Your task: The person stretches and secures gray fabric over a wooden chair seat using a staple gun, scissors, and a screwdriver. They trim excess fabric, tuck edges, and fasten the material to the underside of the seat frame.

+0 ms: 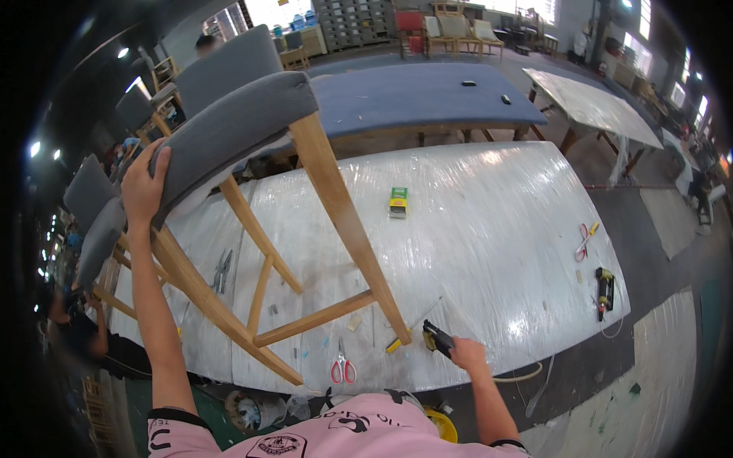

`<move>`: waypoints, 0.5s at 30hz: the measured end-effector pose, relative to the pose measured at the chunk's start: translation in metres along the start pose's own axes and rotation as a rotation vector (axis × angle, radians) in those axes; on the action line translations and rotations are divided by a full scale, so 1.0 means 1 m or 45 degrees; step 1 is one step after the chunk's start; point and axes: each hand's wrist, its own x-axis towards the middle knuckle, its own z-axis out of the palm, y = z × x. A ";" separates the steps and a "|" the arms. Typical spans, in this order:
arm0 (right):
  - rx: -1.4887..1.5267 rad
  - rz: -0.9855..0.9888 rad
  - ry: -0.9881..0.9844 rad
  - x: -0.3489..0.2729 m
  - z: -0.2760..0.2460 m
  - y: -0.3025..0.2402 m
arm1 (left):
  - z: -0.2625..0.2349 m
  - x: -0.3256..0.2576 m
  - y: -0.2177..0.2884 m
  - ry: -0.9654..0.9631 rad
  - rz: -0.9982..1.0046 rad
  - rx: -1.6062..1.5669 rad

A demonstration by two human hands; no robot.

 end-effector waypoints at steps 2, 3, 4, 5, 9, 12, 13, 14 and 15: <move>-0.046 -0.003 0.080 0.024 0.018 -0.014 | -0.005 -0.002 -0.001 0.009 0.009 -0.002; -0.049 0.000 0.099 0.035 0.019 -0.017 | -0.005 -0.004 -0.001 0.016 0.009 -0.004; -0.046 -0.005 0.114 0.043 0.022 -0.023 | -0.007 -0.003 -0.002 0.024 0.024 -0.009; -0.052 -0.035 0.074 0.049 0.020 -0.023 | -0.006 -0.002 -0.002 0.031 0.038 -0.013; -0.145 -0.115 -0.075 0.059 -0.005 -0.020 | -0.006 -0.008 -0.010 0.058 0.052 -0.009; -0.131 -0.056 0.084 0.062 0.020 -0.023 | -0.006 -0.003 0.000 0.049 0.033 -0.003; -0.153 -0.024 0.131 0.067 0.035 -0.026 | -0.005 -0.004 0.000 0.072 0.047 0.015; -0.100 -0.121 0.103 0.072 0.033 -0.015 | -0.006 -0.008 -0.003 0.096 0.055 0.037; -0.036 -0.200 0.086 0.085 0.029 0.004 | -0.005 -0.004 -0.005 0.127 0.081 0.046</move>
